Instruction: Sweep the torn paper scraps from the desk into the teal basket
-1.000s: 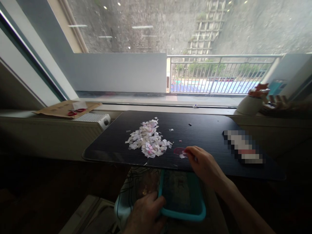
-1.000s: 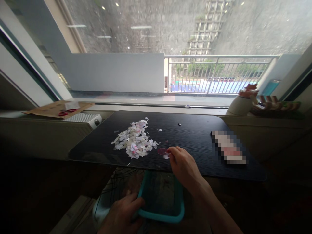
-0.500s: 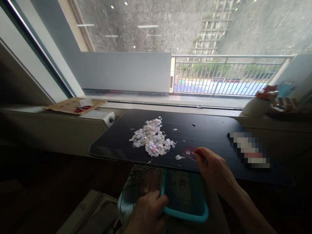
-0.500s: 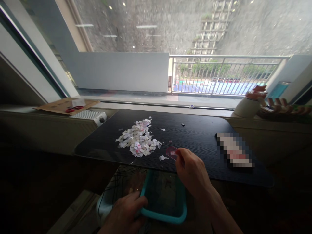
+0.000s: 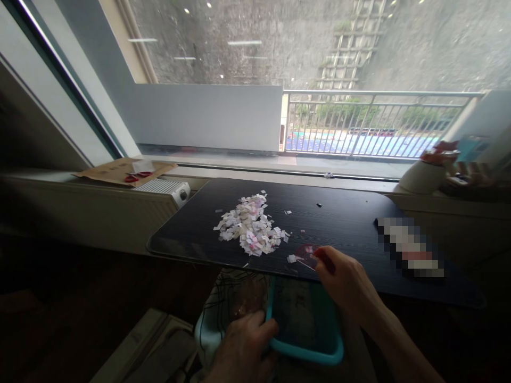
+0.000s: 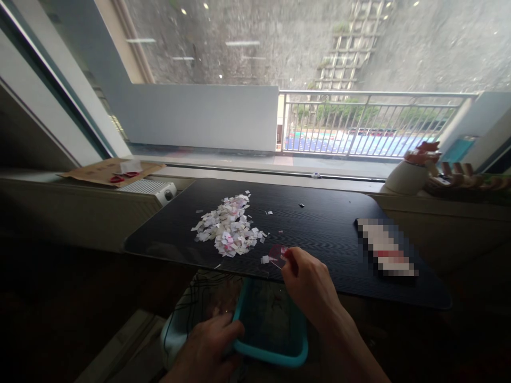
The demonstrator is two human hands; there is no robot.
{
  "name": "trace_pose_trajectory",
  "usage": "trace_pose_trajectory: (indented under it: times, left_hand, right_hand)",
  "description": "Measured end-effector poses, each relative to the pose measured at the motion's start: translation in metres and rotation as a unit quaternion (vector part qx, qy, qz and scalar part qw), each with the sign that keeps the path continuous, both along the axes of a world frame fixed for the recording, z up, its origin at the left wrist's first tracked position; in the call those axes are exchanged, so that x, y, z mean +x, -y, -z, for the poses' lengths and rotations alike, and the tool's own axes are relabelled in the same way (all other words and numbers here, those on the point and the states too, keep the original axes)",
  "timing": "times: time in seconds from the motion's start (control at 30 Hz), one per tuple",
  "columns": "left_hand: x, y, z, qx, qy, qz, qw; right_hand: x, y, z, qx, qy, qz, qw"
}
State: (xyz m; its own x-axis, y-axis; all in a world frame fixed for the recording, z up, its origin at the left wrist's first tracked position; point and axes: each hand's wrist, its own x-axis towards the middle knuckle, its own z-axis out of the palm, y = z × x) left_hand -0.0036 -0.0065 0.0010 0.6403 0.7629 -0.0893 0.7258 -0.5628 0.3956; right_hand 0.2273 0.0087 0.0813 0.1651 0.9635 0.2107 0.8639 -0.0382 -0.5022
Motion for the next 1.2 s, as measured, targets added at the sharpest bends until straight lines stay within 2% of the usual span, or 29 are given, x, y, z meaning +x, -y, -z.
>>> trace_pose_trajectory:
  times: [0.3,0.67,0.9,1.07,1.2]
  left_hand:
    - [0.000,0.001,-0.002,-0.009,-0.005,0.001,1.000]
    - [0.002,-0.001,-0.011,-0.027,-0.028,0.003,0.999]
    - [0.001,0.000,-0.010,-0.022,-0.012,0.004,1.000]
    - [0.003,-0.001,-0.011,-0.030,-0.029,0.009,0.999]
    - [0.002,-0.002,-0.011,-0.044,-0.049,0.000,0.998]
  right_hand:
    - [-0.002,-0.001,-0.002,-0.006,-0.001,-0.003,1.000]
    - [-0.019,-0.005,0.001,0.014,-0.035,-0.048,0.998]
    - [0.002,-0.003,0.001,0.000,0.007,0.003,1.000]
    - [-0.007,-0.023,-0.008,0.042,0.014,-0.002,0.999]
    - [-0.013,-0.040,-0.007,0.033,0.023,-0.013,0.999]
